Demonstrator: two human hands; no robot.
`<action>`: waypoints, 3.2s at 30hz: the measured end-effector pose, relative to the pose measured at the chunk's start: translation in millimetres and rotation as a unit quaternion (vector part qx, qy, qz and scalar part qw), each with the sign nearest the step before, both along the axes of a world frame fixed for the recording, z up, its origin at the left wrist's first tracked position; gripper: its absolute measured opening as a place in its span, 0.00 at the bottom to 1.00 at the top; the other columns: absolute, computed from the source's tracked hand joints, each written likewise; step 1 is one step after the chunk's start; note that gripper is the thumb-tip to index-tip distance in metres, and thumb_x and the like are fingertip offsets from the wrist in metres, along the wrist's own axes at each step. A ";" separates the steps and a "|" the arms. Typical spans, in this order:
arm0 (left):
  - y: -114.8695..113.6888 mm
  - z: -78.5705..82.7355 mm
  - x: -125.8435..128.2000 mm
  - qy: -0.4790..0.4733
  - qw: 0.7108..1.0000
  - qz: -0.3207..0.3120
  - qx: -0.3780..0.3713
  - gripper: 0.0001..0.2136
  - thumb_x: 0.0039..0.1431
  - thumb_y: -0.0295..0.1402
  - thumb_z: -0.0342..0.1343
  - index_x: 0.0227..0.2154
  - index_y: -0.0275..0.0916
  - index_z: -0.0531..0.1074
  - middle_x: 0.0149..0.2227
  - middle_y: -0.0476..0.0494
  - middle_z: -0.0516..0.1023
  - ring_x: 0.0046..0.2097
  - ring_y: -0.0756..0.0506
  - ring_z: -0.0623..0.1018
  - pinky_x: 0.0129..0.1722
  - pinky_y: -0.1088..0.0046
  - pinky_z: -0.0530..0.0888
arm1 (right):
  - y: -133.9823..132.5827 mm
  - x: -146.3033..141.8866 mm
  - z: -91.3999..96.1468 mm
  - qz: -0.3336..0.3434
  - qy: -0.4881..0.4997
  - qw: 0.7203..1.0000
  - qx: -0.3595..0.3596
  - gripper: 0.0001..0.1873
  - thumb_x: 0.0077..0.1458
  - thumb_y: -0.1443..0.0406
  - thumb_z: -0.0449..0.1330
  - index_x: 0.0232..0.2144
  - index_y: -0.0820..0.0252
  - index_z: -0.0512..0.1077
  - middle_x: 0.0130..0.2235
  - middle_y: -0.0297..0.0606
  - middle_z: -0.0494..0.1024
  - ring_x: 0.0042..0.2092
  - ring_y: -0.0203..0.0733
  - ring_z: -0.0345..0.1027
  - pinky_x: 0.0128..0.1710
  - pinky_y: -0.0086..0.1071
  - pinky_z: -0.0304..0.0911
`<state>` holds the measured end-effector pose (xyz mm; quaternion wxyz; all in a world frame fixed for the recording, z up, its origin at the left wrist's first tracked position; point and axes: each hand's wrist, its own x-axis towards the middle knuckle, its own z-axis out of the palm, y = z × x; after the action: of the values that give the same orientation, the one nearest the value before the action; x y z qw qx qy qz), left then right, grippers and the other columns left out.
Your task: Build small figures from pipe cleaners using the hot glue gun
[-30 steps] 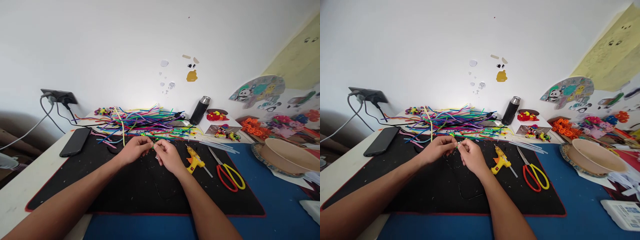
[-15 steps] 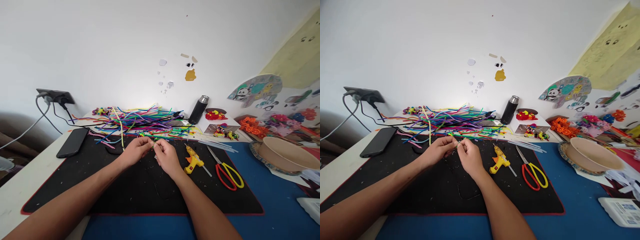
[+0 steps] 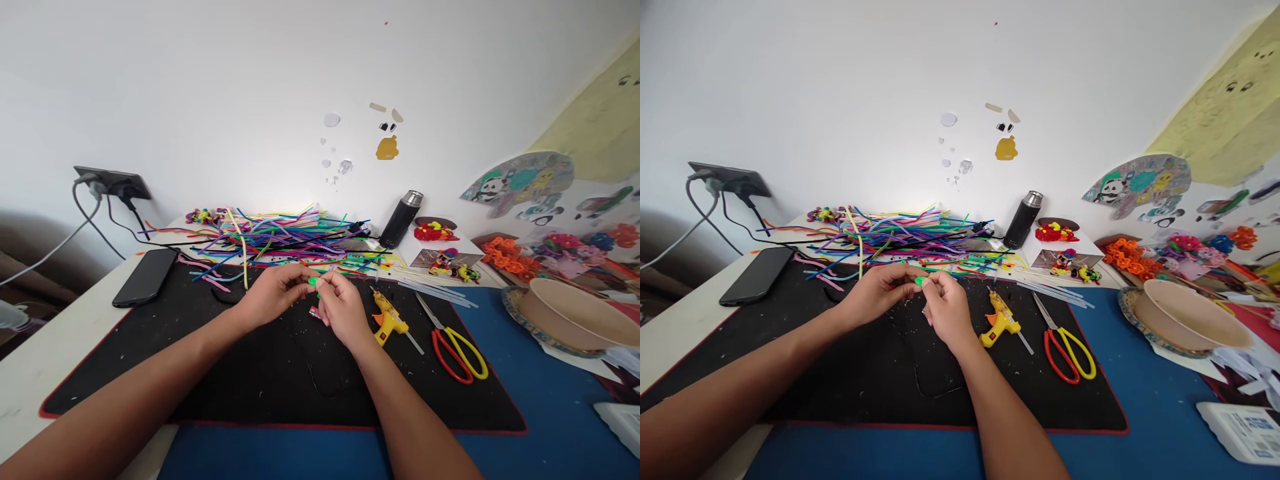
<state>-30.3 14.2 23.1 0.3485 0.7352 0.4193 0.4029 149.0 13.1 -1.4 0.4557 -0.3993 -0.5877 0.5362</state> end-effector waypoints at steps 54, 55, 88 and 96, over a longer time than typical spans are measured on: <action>20.7 -1.6 -20.0 -0.040 0.976 -0.011 -0.213 0.12 0.55 0.42 0.65 0.29 0.38 0.73 0.23 0.52 0.74 0.24 0.50 0.75 0.22 0.77 0.70 | 29.0 36.5 -10.2 -0.123 -0.437 0.877 0.160 0.11 0.65 0.61 0.57 0.38 0.55 0.79 0.26 0.34 0.77 0.28 0.42 0.67 0.29 0.33 0.50; 20.7 -2.0 -19.8 -0.043 0.976 -0.012 -0.214 0.12 0.55 0.42 0.65 0.29 0.38 0.73 0.23 0.52 0.74 0.24 0.51 0.76 0.22 0.77 0.70 | 28.7 35.7 -11.0 -0.115 -0.459 0.867 0.159 0.11 0.65 0.62 0.57 0.39 0.55 0.79 0.27 0.35 0.78 0.29 0.43 0.68 0.29 0.33 0.49; 19.8 -11.5 -15.5 -0.042 0.972 0.010 -0.232 0.13 0.55 0.42 0.65 0.28 0.39 0.72 0.22 0.52 0.74 0.22 0.50 0.76 0.21 0.77 0.70 | 21.9 23.5 -13.5 -0.060 -0.293 0.952 0.061 0.09 0.63 0.58 0.60 0.33 0.55 0.72 0.22 0.28 0.72 0.24 0.38 0.65 0.26 0.31 0.54; 15.2 -10.1 -9.9 0.012 0.972 -0.022 -0.233 0.13 0.56 0.43 0.64 0.30 0.38 0.72 0.23 0.51 0.75 0.24 0.49 0.76 0.23 0.75 0.72 | 17.3 21.1 -8.7 -0.027 -0.203 0.978 0.028 0.09 0.62 0.56 0.60 0.35 0.55 0.72 0.21 0.27 0.71 0.20 0.36 0.63 0.23 0.29 0.57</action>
<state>-40.2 29.4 13.0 0.5136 0.6477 0.4894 0.2778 170.1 30.4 -10.2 0.3520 -0.5028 -0.6717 0.4148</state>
